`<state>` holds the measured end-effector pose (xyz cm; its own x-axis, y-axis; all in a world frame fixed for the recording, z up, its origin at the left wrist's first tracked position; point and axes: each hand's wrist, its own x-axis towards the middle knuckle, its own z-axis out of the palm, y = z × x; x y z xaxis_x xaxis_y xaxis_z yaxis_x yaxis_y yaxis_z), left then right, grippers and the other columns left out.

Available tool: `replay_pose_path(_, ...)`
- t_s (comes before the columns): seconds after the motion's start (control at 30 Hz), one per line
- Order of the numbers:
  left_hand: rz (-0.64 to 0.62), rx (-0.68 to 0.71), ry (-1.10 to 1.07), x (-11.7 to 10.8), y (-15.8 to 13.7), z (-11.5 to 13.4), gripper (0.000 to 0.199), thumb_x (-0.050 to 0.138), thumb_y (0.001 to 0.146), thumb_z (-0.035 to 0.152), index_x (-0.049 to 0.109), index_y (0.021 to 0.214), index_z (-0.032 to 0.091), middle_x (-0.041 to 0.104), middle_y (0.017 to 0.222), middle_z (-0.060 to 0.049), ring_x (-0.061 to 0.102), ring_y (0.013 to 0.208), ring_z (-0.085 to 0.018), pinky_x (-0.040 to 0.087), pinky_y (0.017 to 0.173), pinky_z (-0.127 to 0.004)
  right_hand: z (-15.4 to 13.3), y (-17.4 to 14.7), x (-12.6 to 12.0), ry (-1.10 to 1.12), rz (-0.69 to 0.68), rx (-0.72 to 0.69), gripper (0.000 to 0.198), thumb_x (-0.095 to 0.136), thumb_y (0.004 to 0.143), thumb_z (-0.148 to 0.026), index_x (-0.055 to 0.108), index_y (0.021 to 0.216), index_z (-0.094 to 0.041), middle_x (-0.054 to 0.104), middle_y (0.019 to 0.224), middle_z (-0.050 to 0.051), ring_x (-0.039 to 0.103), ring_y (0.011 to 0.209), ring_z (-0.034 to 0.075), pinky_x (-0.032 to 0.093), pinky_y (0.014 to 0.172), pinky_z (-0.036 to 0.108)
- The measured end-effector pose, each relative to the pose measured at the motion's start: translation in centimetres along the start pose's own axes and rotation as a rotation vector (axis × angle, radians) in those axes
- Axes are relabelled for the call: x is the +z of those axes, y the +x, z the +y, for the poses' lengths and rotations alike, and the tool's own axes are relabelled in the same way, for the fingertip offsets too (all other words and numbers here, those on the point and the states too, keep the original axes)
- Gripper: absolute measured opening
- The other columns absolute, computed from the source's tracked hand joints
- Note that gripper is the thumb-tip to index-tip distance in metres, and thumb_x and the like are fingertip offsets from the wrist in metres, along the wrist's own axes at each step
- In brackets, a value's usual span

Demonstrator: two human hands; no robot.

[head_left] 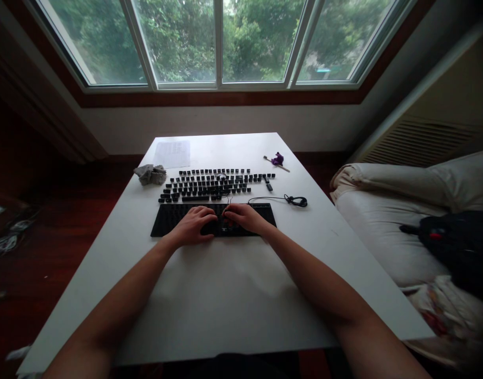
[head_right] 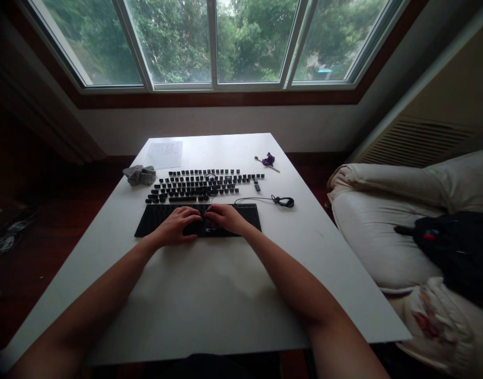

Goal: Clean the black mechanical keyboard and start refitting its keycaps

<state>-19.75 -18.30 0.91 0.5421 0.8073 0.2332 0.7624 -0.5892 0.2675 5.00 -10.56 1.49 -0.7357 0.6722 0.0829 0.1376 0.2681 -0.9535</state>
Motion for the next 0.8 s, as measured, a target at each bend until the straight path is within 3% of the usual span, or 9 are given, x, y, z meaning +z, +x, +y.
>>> replay_pose_path(0.13,0.008,-0.012,0.006,0.1,0.0,-0.2,0.058,0.078,0.075,0.041,0.059,0.128,0.029,0.058,0.132,-0.008,0.049,0.126,-0.031,0.036,0.111,-0.051,-0.1,0.5,0.5,-0.145,0.006,-0.079,0.027,0.061,0.094,-0.041,0.070,0.096,-0.016,0.067,0.077,0.001,0.058,0.067,0.013,0.045,0.061,0.023)
replay_pose_path(0.3,0.020,-0.020,0.017,0.3,0.0,-0.2,0.060,0.079,0.075,0.047,0.059,0.128,0.027,0.057,0.132,-0.010,0.048,0.125,-0.032,0.036,0.111,-0.052,-1.1,0.4,0.3,-0.293,-0.148,-0.172,0.024,0.063,0.093,-0.038,0.073,0.099,-0.017,0.071,0.083,0.002,0.060,0.073,0.014,0.045,0.068,0.024)
replay_pose_path(0.43,0.021,-0.025,0.018,0.4,0.1,-0.2,0.058,0.079,0.075,0.047,0.060,0.126,0.029,0.058,0.130,-0.009,0.049,0.123,-0.031,0.037,0.109,-0.052,-1.6,-0.2,-0.2,-0.334,-0.131,-0.247,0.019,0.064,0.092,-0.032,0.074,0.099,-0.018,0.070,0.083,0.003,0.061,0.072,0.014,0.045,0.068,0.024)
replay_pose_path(0.63,0.022,-0.048,0.023,0.3,0.1,0.2,0.056,0.079,0.074,0.049,0.062,0.123,0.029,0.058,0.128,-0.009,0.049,0.121,-0.032,0.037,0.108,-0.052,-1.3,-0.8,-0.1,-0.304,-0.055,-0.292,0.020,0.064,0.091,-0.034,0.075,0.100,-0.020,0.070,0.086,0.004,0.059,0.069,0.014,0.047,0.068,0.025)
replay_pose_path(0.8,0.027,-0.053,0.010,0.3,-0.1,0.1,0.055,0.079,0.074,0.049,0.062,0.123,0.029,0.058,0.129,-0.009,0.049,0.122,-0.032,0.037,0.108,-0.052,-0.8,-1.1,-0.4,-0.056,-0.183,-0.177,0.030,0.066,0.091,-0.042,0.074,0.107,-0.018,0.071,0.085,0.004,0.065,0.073,0.015,0.052,0.069,0.026)
